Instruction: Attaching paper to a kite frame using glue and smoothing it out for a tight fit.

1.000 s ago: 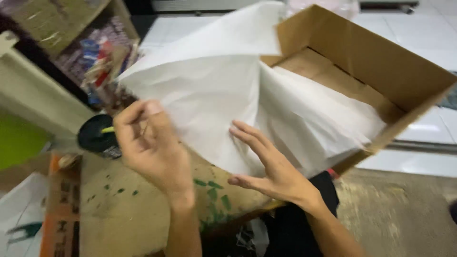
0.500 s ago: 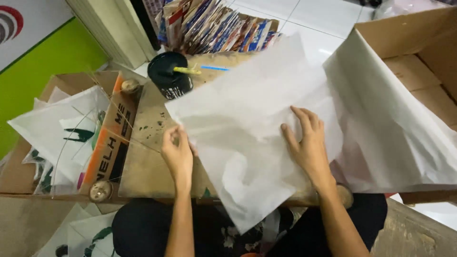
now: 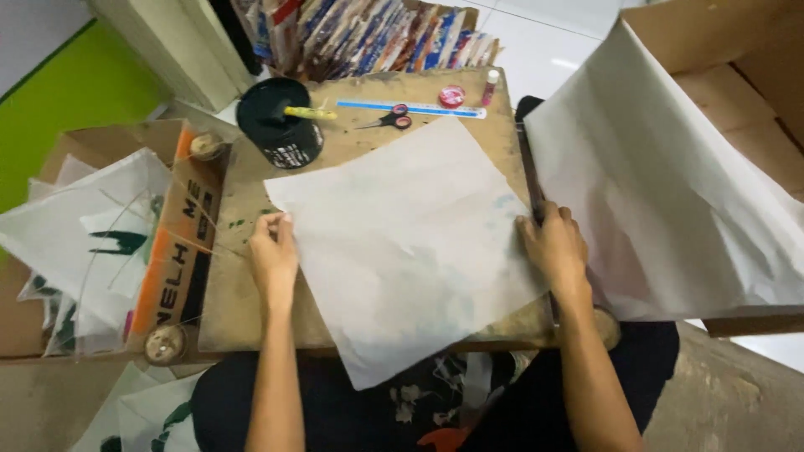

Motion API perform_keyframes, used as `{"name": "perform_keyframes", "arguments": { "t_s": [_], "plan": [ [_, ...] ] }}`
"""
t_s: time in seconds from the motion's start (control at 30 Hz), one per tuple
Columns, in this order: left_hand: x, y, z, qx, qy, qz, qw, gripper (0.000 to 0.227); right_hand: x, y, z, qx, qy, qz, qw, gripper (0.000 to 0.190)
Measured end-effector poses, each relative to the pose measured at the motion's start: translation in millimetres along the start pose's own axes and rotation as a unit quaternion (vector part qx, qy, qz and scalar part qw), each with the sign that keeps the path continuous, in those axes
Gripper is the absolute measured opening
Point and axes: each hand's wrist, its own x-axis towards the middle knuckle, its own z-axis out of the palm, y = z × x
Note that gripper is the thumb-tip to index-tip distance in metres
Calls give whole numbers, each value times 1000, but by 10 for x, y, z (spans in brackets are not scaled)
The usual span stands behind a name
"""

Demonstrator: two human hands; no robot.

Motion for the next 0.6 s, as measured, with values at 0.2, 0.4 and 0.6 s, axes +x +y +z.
{"name": "perform_keyframes", "arguments": {
  "t_s": [0.2, 0.4, 0.6],
  "plan": [
    [235, 60, 219, -14, -16, 77, 997, 27, -228, -95, -320, 77, -29, -3, 997, 39],
    [486, -18, 492, 42, -11, 112, 993, 27, -596, -320, -788, 191, -71, 45, 978, 39],
    [280, 265, 586, 159, 87, 233, 955, 42, -766, -51, -536, 202, -65, 94, 973, 38]
  ]
}}
